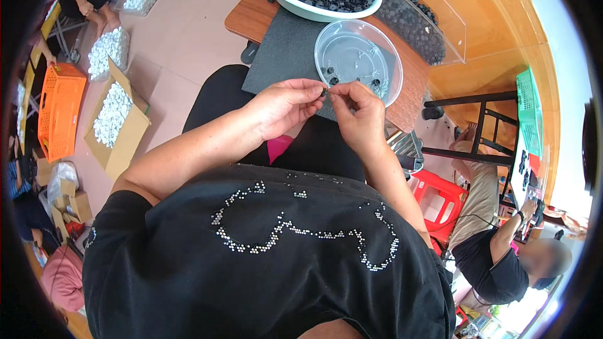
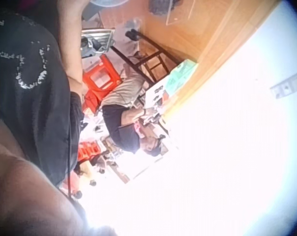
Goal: The person takes black plastic pieces and metal pins from trays and assembles them together by hand.
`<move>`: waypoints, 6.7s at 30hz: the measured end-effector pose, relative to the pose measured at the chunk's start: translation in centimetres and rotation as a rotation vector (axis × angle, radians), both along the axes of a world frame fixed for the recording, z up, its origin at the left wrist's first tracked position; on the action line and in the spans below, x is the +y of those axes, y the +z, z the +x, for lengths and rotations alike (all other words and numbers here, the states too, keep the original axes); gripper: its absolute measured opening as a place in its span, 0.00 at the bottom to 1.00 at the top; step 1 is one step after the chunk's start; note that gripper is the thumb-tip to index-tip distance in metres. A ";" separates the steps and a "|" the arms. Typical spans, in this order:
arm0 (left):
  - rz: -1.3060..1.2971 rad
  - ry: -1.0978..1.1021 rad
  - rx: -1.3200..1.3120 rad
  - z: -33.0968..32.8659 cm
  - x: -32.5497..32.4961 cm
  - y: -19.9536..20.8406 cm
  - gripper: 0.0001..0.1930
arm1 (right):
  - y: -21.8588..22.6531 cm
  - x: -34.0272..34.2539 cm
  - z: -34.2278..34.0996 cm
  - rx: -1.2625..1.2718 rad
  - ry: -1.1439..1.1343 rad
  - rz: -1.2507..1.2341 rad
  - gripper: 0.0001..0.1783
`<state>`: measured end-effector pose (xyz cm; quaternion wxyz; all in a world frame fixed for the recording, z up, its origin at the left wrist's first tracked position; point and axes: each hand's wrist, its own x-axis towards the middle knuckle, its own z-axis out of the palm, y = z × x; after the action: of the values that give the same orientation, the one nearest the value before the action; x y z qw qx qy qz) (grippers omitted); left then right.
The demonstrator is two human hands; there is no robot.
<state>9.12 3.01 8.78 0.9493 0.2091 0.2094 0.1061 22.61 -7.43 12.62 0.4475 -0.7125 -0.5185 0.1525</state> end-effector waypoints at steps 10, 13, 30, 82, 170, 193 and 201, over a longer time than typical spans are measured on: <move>0.036 0.051 0.055 0.0 -0.5 0.0 0.07 | 0.0 -0.2 -0.3 0.022 0.073 -0.040 0.03; 0.042 0.042 0.063 0.0 -0.6 -0.3 0.08 | -0.3 -0.1 -0.2 0.075 0.061 -0.010 0.03; 0.027 -0.059 0.099 -2.5 -0.9 -2.6 0.10 | -4.3 -0.3 -2.0 0.496 0.139 -0.055 0.02; -0.019 0.033 -0.133 -1.4 0.4 -0.1 0.13 | -0.1 -0.1 -1.7 0.232 0.035 0.127 0.07; 0.630 0.103 0.003 -1.9 -1.5 1.8 0.12 | -1.2 0.2 -1.0 0.459 0.058 0.150 0.16; 0.818 0.184 0.234 -1.8 -2.5 1.2 0.12 | -4.0 0.2 -2.4 0.892 0.180 0.177 0.04; 1.009 0.205 0.232 -2.2 -2.6 0.3 0.14 | -4.2 0.2 -1.7 1.101 0.211 0.011 0.08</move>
<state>6.91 0.38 9.07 0.6859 0.6290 0.2553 0.2622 20.92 -7.28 8.41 0.6383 -0.4693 -0.2775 0.5434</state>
